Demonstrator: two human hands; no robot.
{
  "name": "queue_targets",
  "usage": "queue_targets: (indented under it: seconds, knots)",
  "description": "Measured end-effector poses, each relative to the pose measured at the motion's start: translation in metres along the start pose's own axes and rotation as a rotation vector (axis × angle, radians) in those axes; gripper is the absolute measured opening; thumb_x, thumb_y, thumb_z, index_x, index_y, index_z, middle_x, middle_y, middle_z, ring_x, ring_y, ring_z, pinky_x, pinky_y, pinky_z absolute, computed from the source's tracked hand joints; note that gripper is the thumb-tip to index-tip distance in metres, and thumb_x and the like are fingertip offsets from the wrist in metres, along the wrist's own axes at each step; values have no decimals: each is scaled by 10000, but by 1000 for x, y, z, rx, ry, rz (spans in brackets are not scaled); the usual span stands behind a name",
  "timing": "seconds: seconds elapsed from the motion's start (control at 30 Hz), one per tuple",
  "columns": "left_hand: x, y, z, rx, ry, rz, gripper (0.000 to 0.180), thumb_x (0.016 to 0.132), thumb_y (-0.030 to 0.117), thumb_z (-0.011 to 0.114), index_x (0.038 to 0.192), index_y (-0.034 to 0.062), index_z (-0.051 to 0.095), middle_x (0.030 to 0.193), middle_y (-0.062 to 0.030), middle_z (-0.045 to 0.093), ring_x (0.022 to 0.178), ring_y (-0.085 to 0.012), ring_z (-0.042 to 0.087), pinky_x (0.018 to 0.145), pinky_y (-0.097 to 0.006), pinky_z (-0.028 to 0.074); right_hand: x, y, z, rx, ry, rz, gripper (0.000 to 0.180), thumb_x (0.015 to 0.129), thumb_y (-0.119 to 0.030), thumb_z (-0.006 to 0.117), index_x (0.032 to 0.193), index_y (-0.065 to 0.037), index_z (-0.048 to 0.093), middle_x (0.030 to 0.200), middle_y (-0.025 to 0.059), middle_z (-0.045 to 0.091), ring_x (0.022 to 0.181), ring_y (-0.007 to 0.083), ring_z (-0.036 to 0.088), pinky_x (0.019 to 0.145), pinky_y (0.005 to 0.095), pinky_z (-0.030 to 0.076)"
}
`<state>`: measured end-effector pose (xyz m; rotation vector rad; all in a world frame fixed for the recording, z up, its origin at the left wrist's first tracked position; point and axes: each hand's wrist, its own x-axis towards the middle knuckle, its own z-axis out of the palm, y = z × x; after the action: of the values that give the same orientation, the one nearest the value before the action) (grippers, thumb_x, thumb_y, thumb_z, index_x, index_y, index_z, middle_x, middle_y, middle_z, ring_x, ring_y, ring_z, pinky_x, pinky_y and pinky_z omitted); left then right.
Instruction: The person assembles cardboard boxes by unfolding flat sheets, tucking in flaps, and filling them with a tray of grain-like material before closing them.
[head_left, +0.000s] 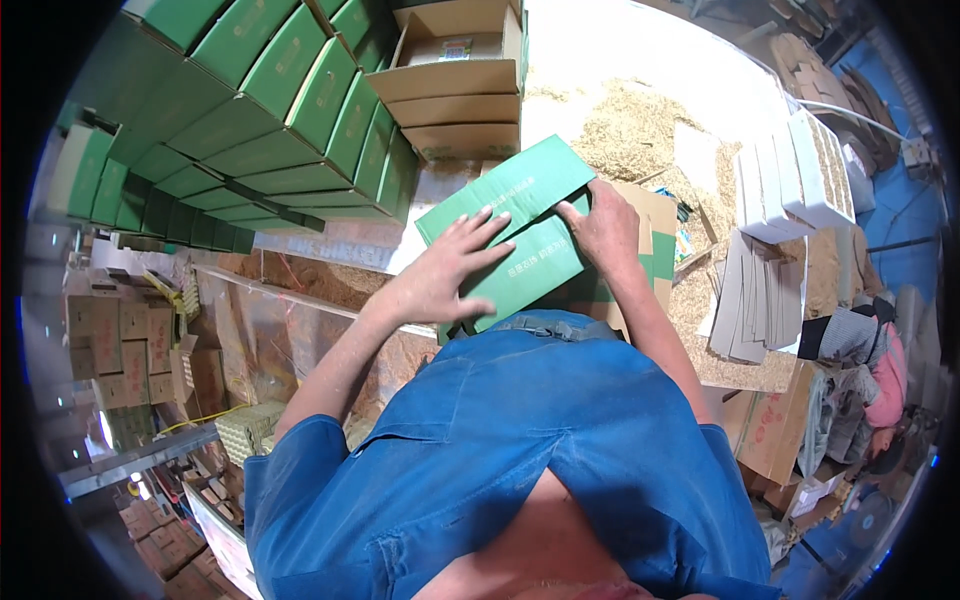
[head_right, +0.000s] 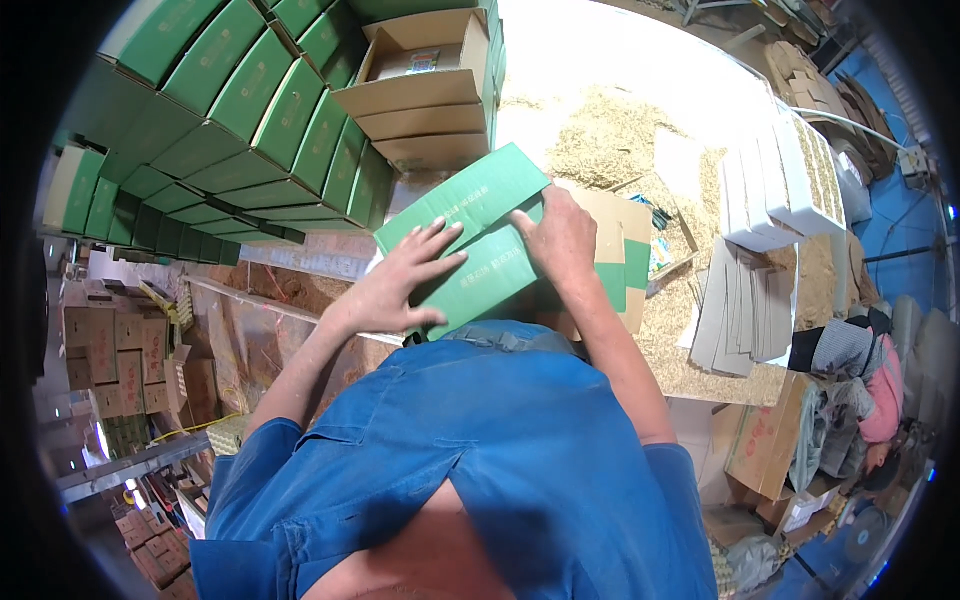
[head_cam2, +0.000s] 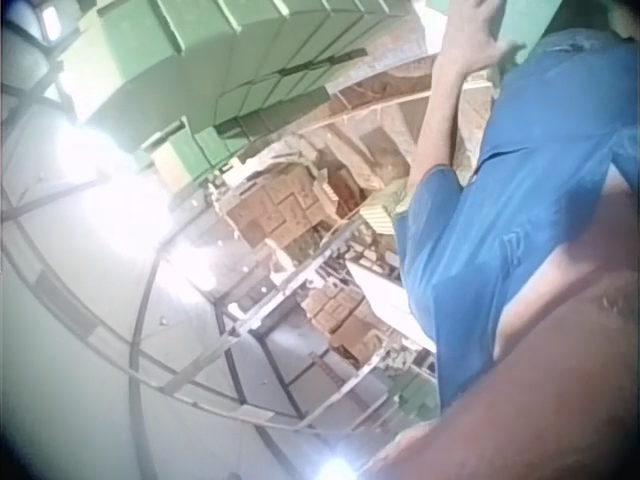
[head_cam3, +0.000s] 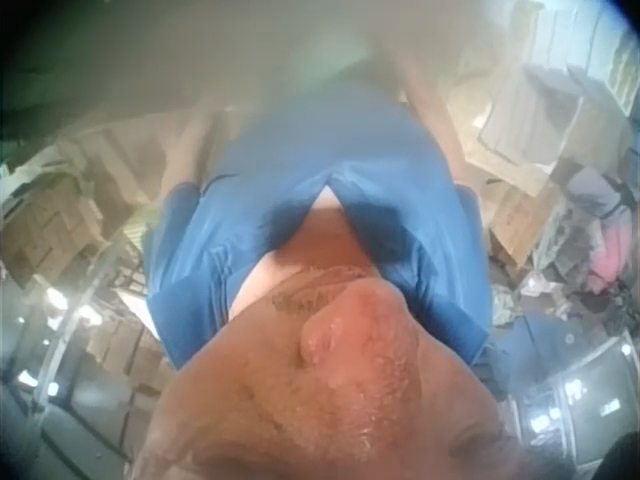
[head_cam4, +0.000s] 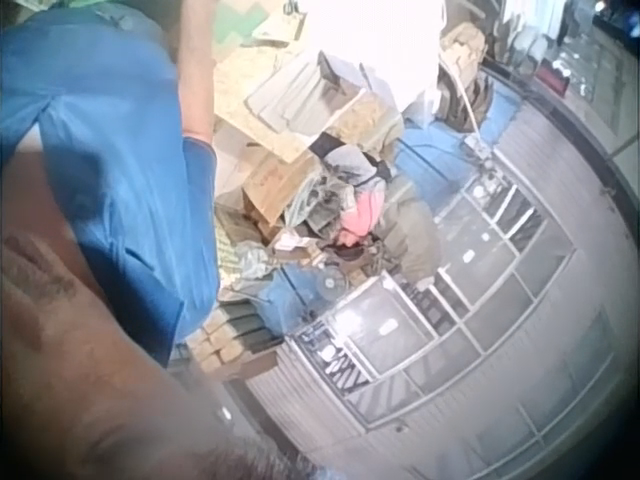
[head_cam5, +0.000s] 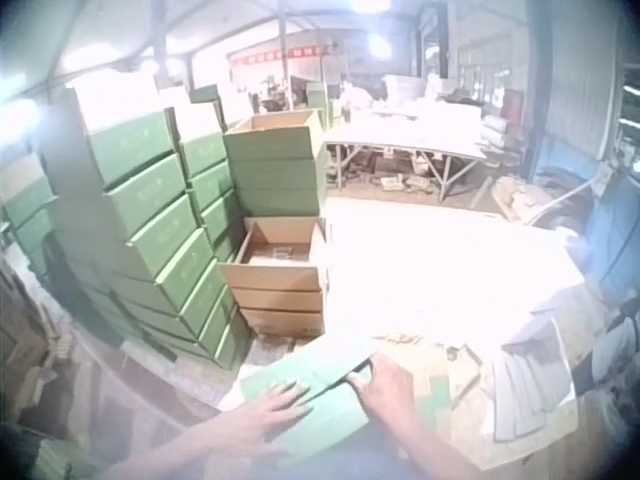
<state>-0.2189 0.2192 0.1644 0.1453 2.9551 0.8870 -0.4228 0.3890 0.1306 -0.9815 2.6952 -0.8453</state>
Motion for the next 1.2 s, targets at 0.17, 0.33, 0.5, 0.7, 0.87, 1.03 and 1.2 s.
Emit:
queue_targets:
  seconds: [0.17, 0.33, 0.5, 0.7, 0.87, 1.03, 1.2]
  knots:
    - [-14, 4, -2, 125, -109, 33, 1064, 585, 244, 855, 1508, 154, 335, 1604, -92, 224, 1479, -304, 207, 1219, -496, 188, 8, 67, 0, 548, -187, 20, 533, 861, -272, 718, 1285, 25, 593, 1194, 198, 670, 1073, 288, 660, 952, 360, 491]
    - [-14, -2, 10, 233, -68, 54, 1017, 598, 180, 817, 1503, 152, 353, 1592, -109, 260, 1473, -318, 230, 1211, -494, 200, -27, 142, 25, 1275, -604, 126, 821, 900, -516, 640, 1469, 15, 380, 1414, 105, 501, 1287, 178, 456, 1080, 299, 351]
    - [5, -8, -17, 154, 48, 154, 959, 644, 268, 847, 1477, 115, 396, 1584, -127, 270, 1459, -319, 261, 1209, -475, 225, -15, 103, 22, 833, -214, -51, 844, 746, -337, 794, 1402, 42, 423, 1378, 174, 518, 1249, 246, 505, 1061, 351, 392]
    - [17, -100, -51, -635, 160, -52, 702, 886, 491, 667, 1312, -45, 515, 1292, -133, 590, 1177, -221, 559, 1027, -338, 425, 33, 39, -108, 726, -105, -281, 927, 700, -344, 805, 1480, -63, 389, 1429, 200, 486, 1304, 285, 480, 1105, 385, 382]
    - [14, -128, 22, -1056, 427, -308, 561, 1033, 455, 413, 1339, -11, 475, 1254, -129, 586, 1143, -205, 575, 962, -337, 500, 9, 64, -129, 768, -321, -449, 831, 671, -412, 826, 1404, -151, 533, 1543, 175, 352, 1430, 340, 323, 1193, 461, 215]
    - [26, -85, 76, -1446, 400, -434, 551, 1028, 445, 432, 1347, -2, 467, 1249, -125, 586, 1130, -201, 580, 951, -333, 501, -12, 70, -70, 751, 38, -70, 600, 727, -477, 803, 1154, -74, 679, 1292, 213, 608, 1249, 307, 547, 1088, 392, 377]
    - [32, -59, 110, -1569, 353, -522, 543, 1023, 434, 450, 1356, 6, 458, 1244, -121, 586, 1116, -198, 584, 939, -330, 502, 9, 89, -60, 356, 32, 292, 763, 778, -606, 701, 932, 140, 648, 905, 286, 676, 909, 334, 681, 856, 399, 527]
